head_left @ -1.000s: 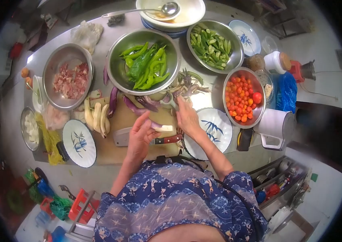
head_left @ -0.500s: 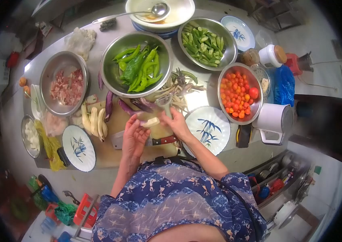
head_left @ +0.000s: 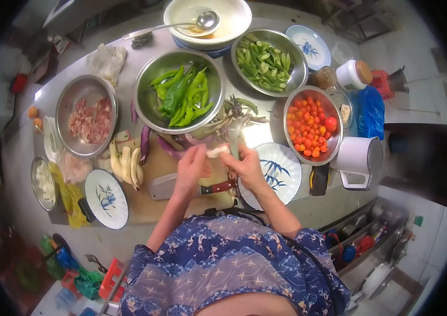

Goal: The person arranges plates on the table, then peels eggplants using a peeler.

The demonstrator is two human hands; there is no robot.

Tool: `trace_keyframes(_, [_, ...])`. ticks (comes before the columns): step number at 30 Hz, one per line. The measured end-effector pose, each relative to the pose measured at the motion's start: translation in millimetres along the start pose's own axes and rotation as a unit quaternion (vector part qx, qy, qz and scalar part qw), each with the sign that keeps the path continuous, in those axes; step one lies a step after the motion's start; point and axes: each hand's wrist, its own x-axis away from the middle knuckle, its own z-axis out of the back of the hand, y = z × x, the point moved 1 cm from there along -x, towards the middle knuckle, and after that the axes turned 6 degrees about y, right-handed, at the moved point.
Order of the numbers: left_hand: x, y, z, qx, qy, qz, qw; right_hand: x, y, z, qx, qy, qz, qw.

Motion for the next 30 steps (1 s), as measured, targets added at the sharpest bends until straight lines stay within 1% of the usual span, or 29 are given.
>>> trace_keyframes(1, [6, 6, 6, -0.297, 0.018, -0.202, 0.933, -2, -9, 6, 0.004, 0.002, -0.018, 1.000])
trace_keyframes(2, [12, 10, 5, -0.553, 0.033, -0.381, 0.741, -3, -17, 13, 0.009, 0.004, -0.036, 0.999])
trace_keyframes(3, [26, 23, -4, -0.586, 0.099, -0.430, 0.679, -4, -22, 16, 0.019, -0.004, -0.044, 0.999])
trace_keyframes(4, [28, 31, -6, -0.587, 0.097, -0.433, 0.678, -3, -26, 17, 0.017, -0.001, -0.042, 0.999])
trace_keyframes(5, [29, 39, -7, -0.514, -0.001, -0.485, 0.708, -2, -29, 18, 0.002, -0.015, -0.065, 0.998])
trace_keyframes(6, [28, 45, -8, -0.430, -0.097, -0.530, 0.725, -2, -31, 17, -0.013, -0.030, -0.088, 0.996])
trace_keyframes(7, [23, 44, -7, -0.390, -0.171, -0.519, 0.741, -3, -31, 15, -0.013, -0.032, -0.087, 0.996])
trace_keyframes(8, [24, 42, -5, -0.390, -0.169, -0.521, 0.740, -2, -31, 13, -0.019, -0.042, -0.093, 0.995])
trace_keyframes(9, [24, 38, -3, -0.317, -0.197, -0.346, 0.861, -2, -31, 12, -0.026, -0.051, -0.099, 0.993])
trace_keyframes(10, [24, 32, -1, -0.228, -0.216, -0.155, 0.937, -2, -29, 11, -0.027, -0.051, -0.096, 0.994])
trace_keyframes(11, [22, 26, 0, -0.189, -0.191, -0.166, 0.949, -3, -27, 11, 0.052, -0.034, -0.028, 0.998])
trace_keyframes(12, [18, 25, 4, -0.190, -0.192, -0.165, 0.949, -2, -27, 10, 0.131, -0.017, 0.037, 0.991])
trace_keyframes(13, [14, 26, 9, -0.174, -0.162, -0.169, 0.956, 0, -30, 15, 0.130, -0.016, 0.035, 0.991])
trace_keyframes(14, [12, 26, 15, -0.157, -0.129, -0.173, 0.964, 3, -39, 24, 0.182, -0.061, 0.012, 0.981])
trace_keyframes(15, [11, 27, 15, -0.137, -0.119, -0.179, 0.967, 5, -44, 30, 0.233, -0.107, -0.010, 0.966])
trace_keyframes(16, [11, 28, 16, -0.136, -0.114, -0.179, 0.968, 6, -42, 36, 0.233, -0.111, -0.011, 0.966])
trace_keyframes(17, [12, 30, 17, -0.141, -0.115, -0.191, 0.964, 9, -40, 40, 0.306, -0.173, 0.050, 0.935])
trace_keyframes(18, [12, 31, 17, -0.146, -0.118, -0.204, 0.961, 11, -41, 39, 0.375, -0.230, 0.111, 0.891])
trace_keyframes(19, [12, 32, 17, -0.146, -0.119, -0.202, 0.961, 13, -45, 40, 0.472, -0.251, 0.136, 0.834])
trace_keyframes(20, [12, 34, 16, -0.164, -0.131, -0.196, 0.958, 16, -49, 39, 0.472, -0.250, 0.135, 0.834])
trace_keyframes(22, [15, 39, 12, -0.180, -0.141, -0.186, 0.956, 23, -59, 31, 0.564, -0.183, 0.119, 0.796])
trace_keyframes(23, [18, 45, 8, -0.207, -0.132, -0.185, 0.951, 23, -71, 29, 0.564, -0.186, 0.117, 0.796])
trace_keyframes(24, [19, 47, 6, -0.235, -0.122, -0.184, 0.947, 22, -84, 28, 0.544, -0.251, 0.044, 0.799])
trace_keyframes(25, [19, 46, 6, -0.235, -0.121, -0.180, 0.947, 21, -89, 28, 0.519, -0.312, -0.029, 0.795])
trace_keyframes(26, [18, 44, 6, -0.225, -0.131, -0.176, 0.949, 20, -86, 29, 0.518, -0.311, -0.032, 0.796])
trace_keyframes(28, [16, 42, 6, -0.216, -0.144, -0.169, 0.951, 17, -76, 29, 0.408, -0.344, -0.044, 0.845])
trace_keyframes(29, [16, 42, 6, -0.292, -0.172, -0.242, 0.909, 11, -71, 30, 0.399, -0.362, -0.089, 0.838])
trace_keyframes(30, [18, 45, 3, -0.364, -0.195, -0.314, 0.855, 5, -71, 30, 0.398, -0.361, -0.090, 0.838])
